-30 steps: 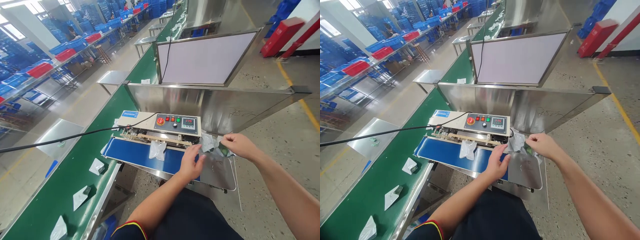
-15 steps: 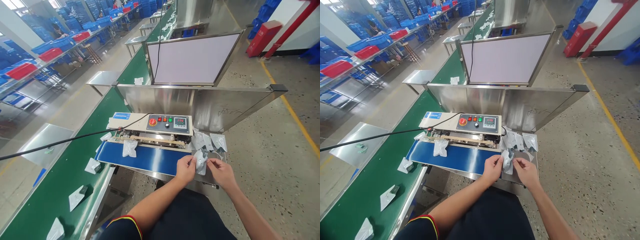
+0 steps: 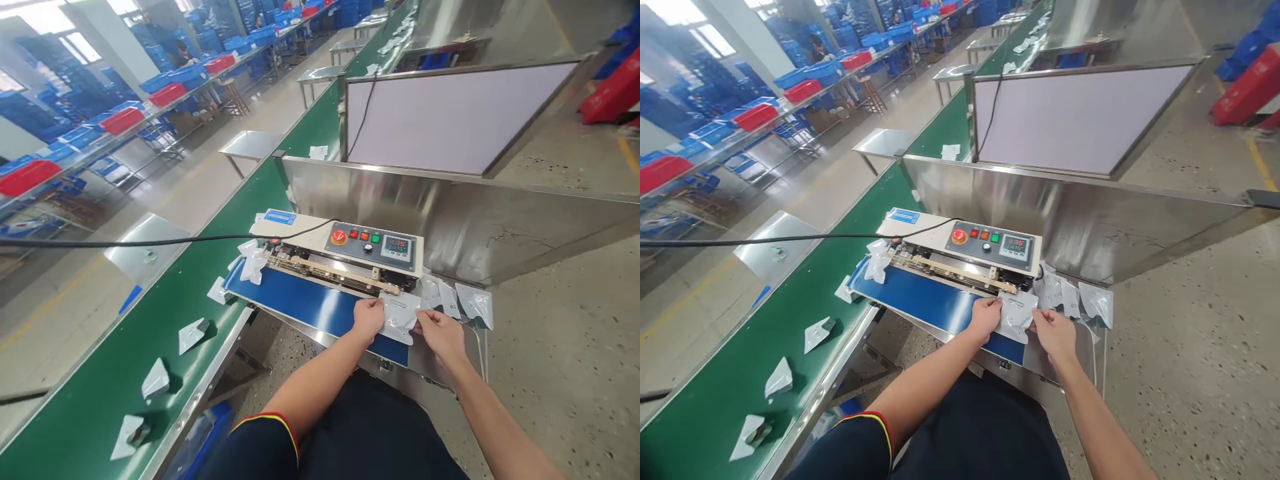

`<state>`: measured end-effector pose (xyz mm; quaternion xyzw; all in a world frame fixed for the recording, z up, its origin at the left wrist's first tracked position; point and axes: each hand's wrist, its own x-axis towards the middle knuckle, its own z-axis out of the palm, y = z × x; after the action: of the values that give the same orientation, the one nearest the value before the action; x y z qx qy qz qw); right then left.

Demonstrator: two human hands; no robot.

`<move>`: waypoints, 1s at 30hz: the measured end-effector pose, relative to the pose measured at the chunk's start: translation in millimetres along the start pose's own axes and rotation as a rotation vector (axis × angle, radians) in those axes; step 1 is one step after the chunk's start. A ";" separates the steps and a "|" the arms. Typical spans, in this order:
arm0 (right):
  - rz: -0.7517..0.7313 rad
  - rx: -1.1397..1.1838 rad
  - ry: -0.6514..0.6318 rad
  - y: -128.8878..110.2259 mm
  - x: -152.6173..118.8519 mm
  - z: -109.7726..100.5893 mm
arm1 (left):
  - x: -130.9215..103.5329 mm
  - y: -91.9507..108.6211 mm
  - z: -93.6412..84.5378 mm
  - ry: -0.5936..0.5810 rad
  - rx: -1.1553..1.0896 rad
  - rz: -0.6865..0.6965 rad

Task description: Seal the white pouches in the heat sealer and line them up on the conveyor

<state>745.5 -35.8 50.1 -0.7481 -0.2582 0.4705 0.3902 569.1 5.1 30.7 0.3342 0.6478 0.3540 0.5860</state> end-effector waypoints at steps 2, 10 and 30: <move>0.006 -0.015 -0.051 -1.1 1.7 8.6 | 2.1 -1.0 -12.4 0.029 0.000 0.020; -0.058 -0.154 -0.353 -8.0 -16.8 36.2 | -3.4 -3.2 -117.3 0.335 -0.148 0.227; -0.899 -1.289 -0.491 -196.0 -41.0 580.2 | -19.1 -70.9 -477.4 0.794 -0.596 0.040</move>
<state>199.0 241.3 86.1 -0.5263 -0.8306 0.1791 -0.0324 94.1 -80.3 10.3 0.0039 0.6848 0.6351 0.3574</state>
